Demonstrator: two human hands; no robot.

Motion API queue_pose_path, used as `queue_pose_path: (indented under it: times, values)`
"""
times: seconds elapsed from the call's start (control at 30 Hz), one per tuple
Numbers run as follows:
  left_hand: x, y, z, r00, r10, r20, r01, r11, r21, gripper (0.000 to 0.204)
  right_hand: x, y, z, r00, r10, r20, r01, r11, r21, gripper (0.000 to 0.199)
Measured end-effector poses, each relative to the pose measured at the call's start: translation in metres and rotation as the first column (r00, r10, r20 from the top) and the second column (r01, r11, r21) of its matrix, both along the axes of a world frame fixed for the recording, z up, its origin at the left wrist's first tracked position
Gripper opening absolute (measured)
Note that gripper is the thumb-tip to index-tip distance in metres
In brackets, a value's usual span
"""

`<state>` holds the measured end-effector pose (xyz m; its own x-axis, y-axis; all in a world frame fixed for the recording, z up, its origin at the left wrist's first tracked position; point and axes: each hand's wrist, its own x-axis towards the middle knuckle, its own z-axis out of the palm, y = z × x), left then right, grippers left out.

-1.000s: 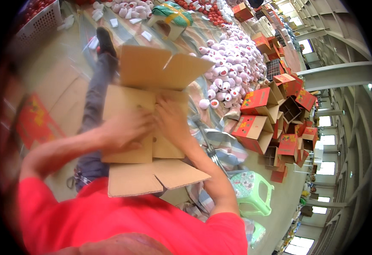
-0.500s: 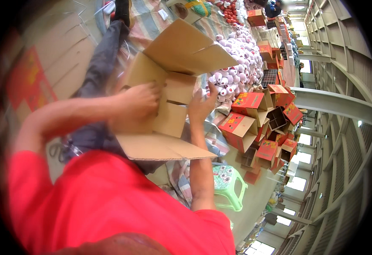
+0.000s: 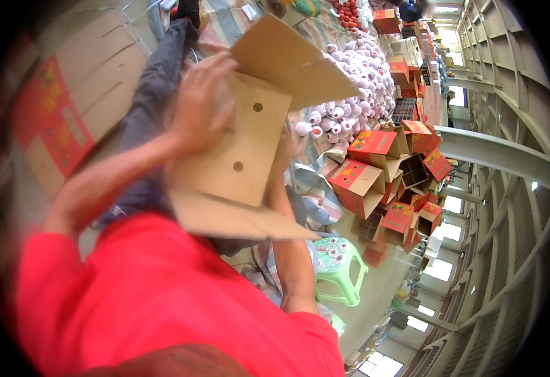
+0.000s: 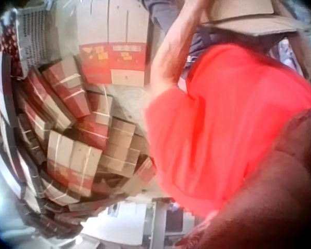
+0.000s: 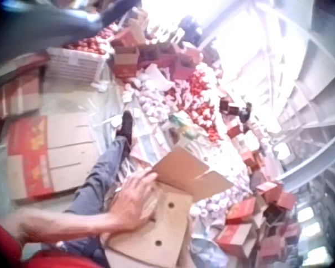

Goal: The person sits on the floor and repeatedly folds flat cardboard sheets into small boxes by hand. They fold the side flaps, tuck tabs into slots, and press the box closed, then set each finished box aside.

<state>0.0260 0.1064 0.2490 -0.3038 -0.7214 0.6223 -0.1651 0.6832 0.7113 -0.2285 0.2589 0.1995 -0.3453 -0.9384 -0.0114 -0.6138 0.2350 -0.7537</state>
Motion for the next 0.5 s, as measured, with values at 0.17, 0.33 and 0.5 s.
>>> queue_pose_path:
  times: [0.17,0.33,0.5]
  values:
    - [-0.018,0.005,-0.02,0.986,-0.063,0.156,0.01,0.948,0.317,0.072,0.035,0.004,0.001,0.909,-0.111,0.401,0.199,0.962,-0.185,0.043]
    - [-0.002,-0.019,-0.021,0.909,-0.249,0.334,0.164,0.951,0.26,0.074,0.027,0.008,0.01,0.836,-0.049,0.546,0.159,0.975,-0.157,0.064]
    - [0.019,-0.022,-0.014,0.811,-0.337,0.479,0.227,0.935,0.272,0.087,0.031,0.014,0.026,0.843,-0.103,0.528,0.14,0.99,-0.03,0.081]
